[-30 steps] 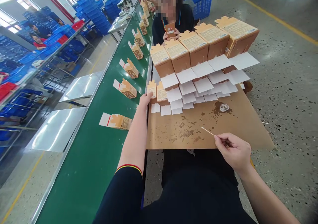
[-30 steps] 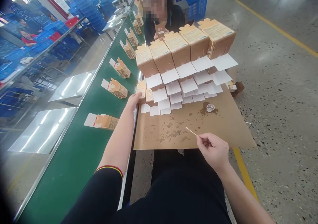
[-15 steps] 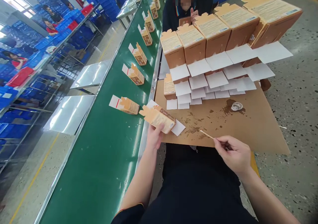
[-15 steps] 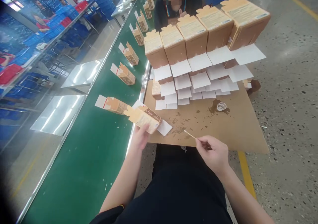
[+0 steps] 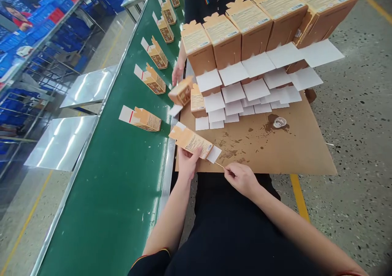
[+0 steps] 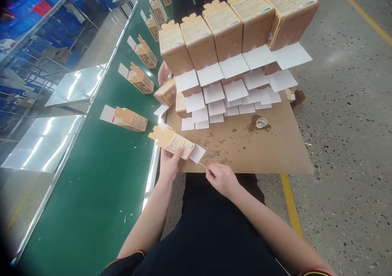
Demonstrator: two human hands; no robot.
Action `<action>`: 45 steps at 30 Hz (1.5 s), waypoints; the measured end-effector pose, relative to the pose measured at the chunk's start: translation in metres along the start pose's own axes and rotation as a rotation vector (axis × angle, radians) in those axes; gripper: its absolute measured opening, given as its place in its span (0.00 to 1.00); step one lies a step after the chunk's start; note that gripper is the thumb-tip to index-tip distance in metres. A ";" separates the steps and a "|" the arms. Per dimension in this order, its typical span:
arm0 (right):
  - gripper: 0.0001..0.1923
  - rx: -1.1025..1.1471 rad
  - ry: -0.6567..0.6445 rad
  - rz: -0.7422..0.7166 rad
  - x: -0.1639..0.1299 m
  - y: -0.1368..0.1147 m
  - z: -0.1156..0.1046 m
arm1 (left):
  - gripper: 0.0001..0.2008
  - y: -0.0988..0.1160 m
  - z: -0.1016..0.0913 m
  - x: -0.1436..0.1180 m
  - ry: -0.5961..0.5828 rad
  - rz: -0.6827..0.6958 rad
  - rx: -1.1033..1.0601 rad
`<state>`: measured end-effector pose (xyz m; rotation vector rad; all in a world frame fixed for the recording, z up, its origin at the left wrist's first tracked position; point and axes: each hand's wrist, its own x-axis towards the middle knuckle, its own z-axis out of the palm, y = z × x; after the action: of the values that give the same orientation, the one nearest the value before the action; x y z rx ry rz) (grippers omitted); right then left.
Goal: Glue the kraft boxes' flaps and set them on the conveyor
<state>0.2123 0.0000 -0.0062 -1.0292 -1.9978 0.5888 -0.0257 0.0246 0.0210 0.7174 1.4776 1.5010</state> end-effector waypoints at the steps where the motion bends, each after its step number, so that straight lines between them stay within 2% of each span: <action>1: 0.16 -0.013 -0.016 -0.001 0.000 0.002 0.001 | 0.40 0.001 0.001 -0.001 -0.001 0.004 0.004; 4: 0.17 -0.051 -0.041 0.026 0.003 0.009 0.000 | 0.40 0.001 0.003 -0.003 -0.007 0.013 0.030; 7: 0.16 -0.058 -0.010 0.074 0.009 0.016 -0.007 | 0.42 0.000 0.008 -0.009 0.027 0.063 0.076; 11: 0.14 -0.019 0.109 0.148 0.015 0.019 -0.023 | 0.40 -0.008 0.018 -0.025 0.087 0.164 0.246; 17: 0.14 -0.007 0.292 0.207 0.006 0.012 -0.050 | 0.36 -0.022 0.022 -0.043 0.095 0.244 0.555; 22: 0.14 0.004 0.330 0.257 -0.001 0.009 -0.056 | 0.35 -0.027 0.025 -0.040 0.116 0.251 0.583; 25: 0.15 0.032 0.323 0.253 0.000 0.007 -0.054 | 0.39 -0.024 0.022 -0.034 0.127 0.252 0.554; 27: 0.15 0.048 0.321 0.269 -0.001 0.005 -0.055 | 0.42 -0.015 0.010 -0.026 0.173 0.266 0.489; 29: 0.16 0.055 0.316 0.303 -0.002 0.004 -0.058 | 0.45 0.001 -0.015 -0.013 0.256 0.308 0.394; 33: 0.16 0.059 0.324 0.347 -0.003 0.006 -0.067 | 0.50 0.042 -0.091 0.032 0.474 0.380 0.332; 35: 0.16 0.063 0.324 0.348 0.001 0.008 -0.069 | 0.50 0.057 -0.126 0.055 0.544 0.298 0.382; 37: 0.17 0.066 0.313 0.340 0.005 0.010 -0.069 | 0.48 0.063 -0.151 0.068 0.560 0.176 0.408; 39: 0.18 0.065 0.306 0.324 0.008 0.011 -0.071 | 0.47 0.060 -0.162 0.067 0.558 0.087 0.413; 41: 0.18 0.055 0.315 0.306 0.007 0.014 -0.075 | 0.46 0.049 -0.162 0.051 0.609 0.076 0.448; 43: 0.17 0.022 0.345 0.308 0.003 0.019 -0.081 | 0.43 0.035 -0.154 0.028 0.694 0.155 0.519; 45: 0.18 -0.022 0.384 0.332 -0.002 0.026 -0.091 | 0.35 0.022 -0.140 0.013 0.678 0.277 0.573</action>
<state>0.2992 0.0167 0.0267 -1.3865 -1.5135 0.4961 -0.1581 -0.0268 0.0235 0.8044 2.4682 1.6228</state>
